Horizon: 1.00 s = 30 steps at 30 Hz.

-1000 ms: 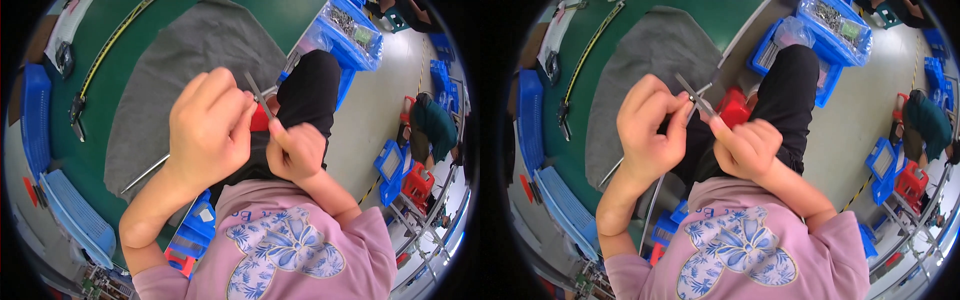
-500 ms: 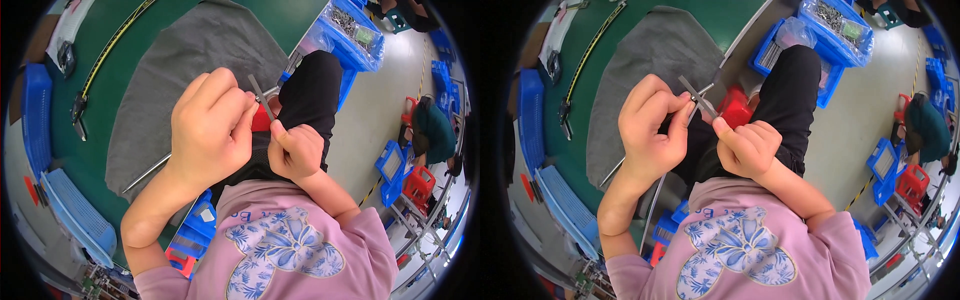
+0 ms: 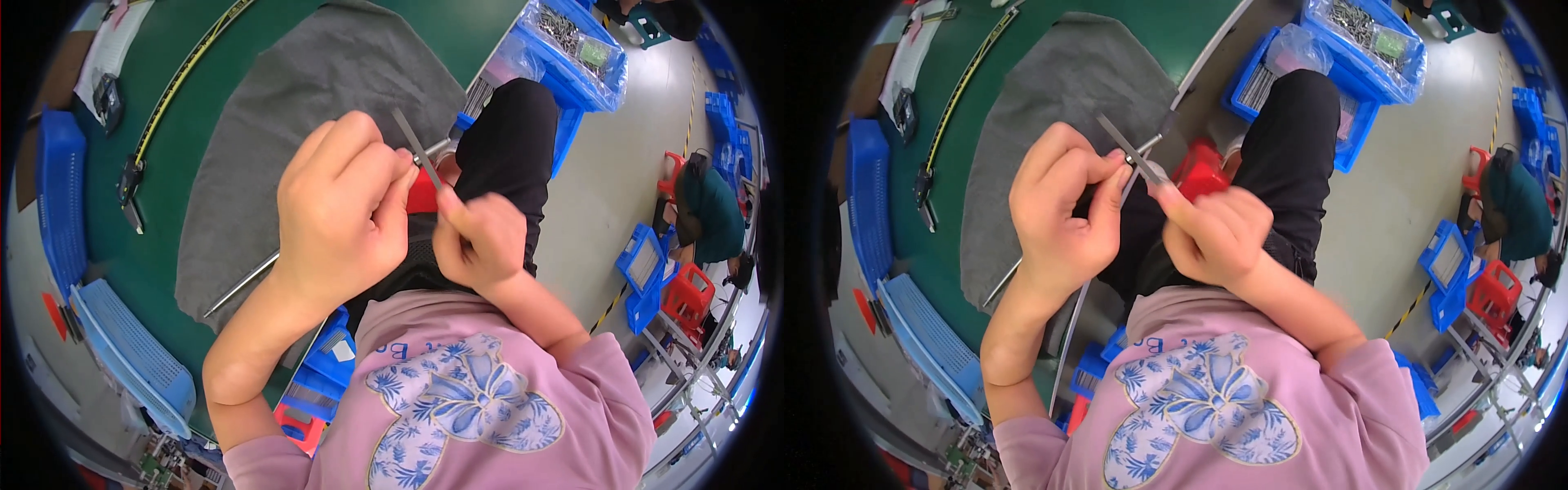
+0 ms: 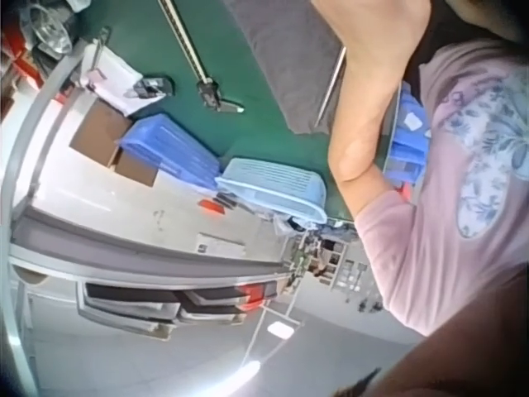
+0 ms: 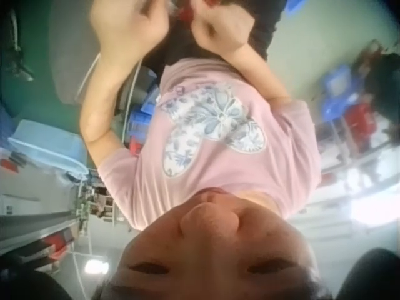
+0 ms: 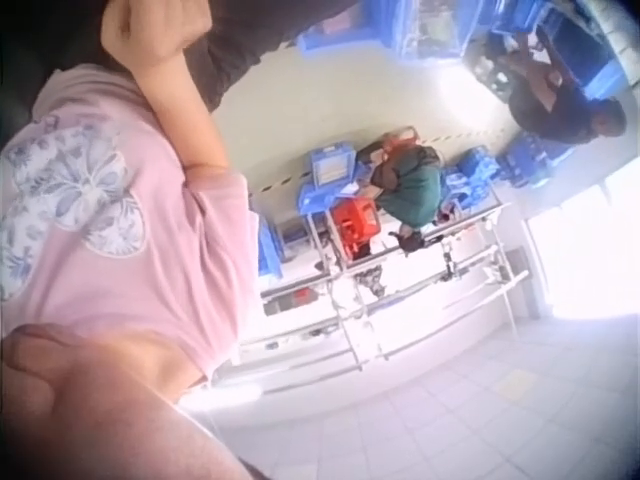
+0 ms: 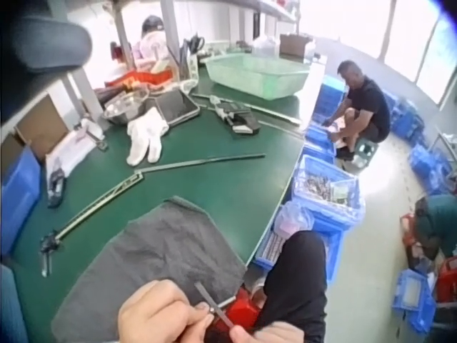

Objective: The recorder is filing the ends of thin metal rods and then measuring them using a digital micrometer at a workstation.

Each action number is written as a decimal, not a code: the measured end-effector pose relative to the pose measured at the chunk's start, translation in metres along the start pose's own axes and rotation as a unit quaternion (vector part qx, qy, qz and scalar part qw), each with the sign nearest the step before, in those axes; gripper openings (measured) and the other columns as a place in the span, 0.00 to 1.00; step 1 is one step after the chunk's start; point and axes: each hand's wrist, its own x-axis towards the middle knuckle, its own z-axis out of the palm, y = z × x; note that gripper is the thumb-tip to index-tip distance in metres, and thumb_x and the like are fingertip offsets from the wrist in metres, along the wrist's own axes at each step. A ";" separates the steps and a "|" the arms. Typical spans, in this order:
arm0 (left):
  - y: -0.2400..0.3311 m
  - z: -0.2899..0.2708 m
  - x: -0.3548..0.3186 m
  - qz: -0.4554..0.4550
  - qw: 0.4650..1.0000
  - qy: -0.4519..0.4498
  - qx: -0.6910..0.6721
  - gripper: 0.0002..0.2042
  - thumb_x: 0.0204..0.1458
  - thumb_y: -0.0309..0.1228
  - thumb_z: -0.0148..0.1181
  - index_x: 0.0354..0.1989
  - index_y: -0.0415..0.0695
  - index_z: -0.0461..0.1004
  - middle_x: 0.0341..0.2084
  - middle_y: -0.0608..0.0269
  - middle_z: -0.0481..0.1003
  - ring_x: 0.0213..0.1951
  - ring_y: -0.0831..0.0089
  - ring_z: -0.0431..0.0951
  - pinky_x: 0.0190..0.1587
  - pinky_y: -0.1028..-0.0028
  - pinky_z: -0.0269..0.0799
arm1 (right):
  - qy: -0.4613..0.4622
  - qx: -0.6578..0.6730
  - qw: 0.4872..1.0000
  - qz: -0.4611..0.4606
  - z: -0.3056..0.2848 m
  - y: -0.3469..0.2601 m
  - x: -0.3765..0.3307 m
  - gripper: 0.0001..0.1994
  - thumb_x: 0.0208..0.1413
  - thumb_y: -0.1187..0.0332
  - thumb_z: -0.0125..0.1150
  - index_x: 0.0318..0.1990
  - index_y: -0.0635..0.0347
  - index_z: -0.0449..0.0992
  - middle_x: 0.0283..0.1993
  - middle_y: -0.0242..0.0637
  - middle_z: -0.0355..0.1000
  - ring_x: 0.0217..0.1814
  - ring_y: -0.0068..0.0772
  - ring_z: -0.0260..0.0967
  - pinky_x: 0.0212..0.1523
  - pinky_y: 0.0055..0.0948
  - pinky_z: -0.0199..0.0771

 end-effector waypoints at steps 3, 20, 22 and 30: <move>0.000 0.000 0.000 0.011 1.000 -0.005 -0.003 0.07 0.33 0.16 0.61 0.20 0.38 0.69 0.20 0.60 0.64 0.22 0.62 0.66 0.23 0.68 0.62 | -0.004 -0.006 1.000 -0.021 -0.002 0.002 0.007 0.18 0.30 0.83 0.58 0.36 0.63 0.78 0.13 0.28 0.58 0.10 0.25 0.54 0.14 0.22 0.53; 0.001 0.001 0.000 -0.004 1.000 0.004 -0.009 0.08 0.35 0.16 0.61 0.20 0.38 0.68 0.19 0.60 0.63 0.21 0.62 0.65 0.22 0.68 0.60 | 0.020 -0.004 1.000 0.001 0.010 0.000 0.013 0.16 0.31 0.83 0.59 0.34 0.62 0.78 0.11 0.27 0.56 0.10 0.25 0.53 0.13 0.21 0.51; 0.001 0.001 0.000 -0.004 1.000 0.005 -0.007 0.08 0.35 0.16 0.61 0.20 0.39 0.68 0.19 0.60 0.63 0.21 0.62 0.65 0.22 0.68 0.60 | 0.031 0.010 0.999 -0.007 0.014 -0.002 0.028 0.16 0.31 0.84 0.59 0.33 0.62 0.79 0.10 0.28 0.56 0.09 0.25 0.53 0.13 0.21 0.51; 0.002 0.001 0.000 -0.010 1.000 0.008 -0.004 0.08 0.35 0.16 0.61 0.19 0.38 0.68 0.19 0.60 0.63 0.21 0.62 0.65 0.22 0.68 0.60 | 0.029 0.020 0.999 -0.006 0.012 -0.003 0.029 0.16 0.32 0.83 0.59 0.34 0.62 0.79 0.11 0.27 0.57 0.09 0.25 0.54 0.13 0.22 0.51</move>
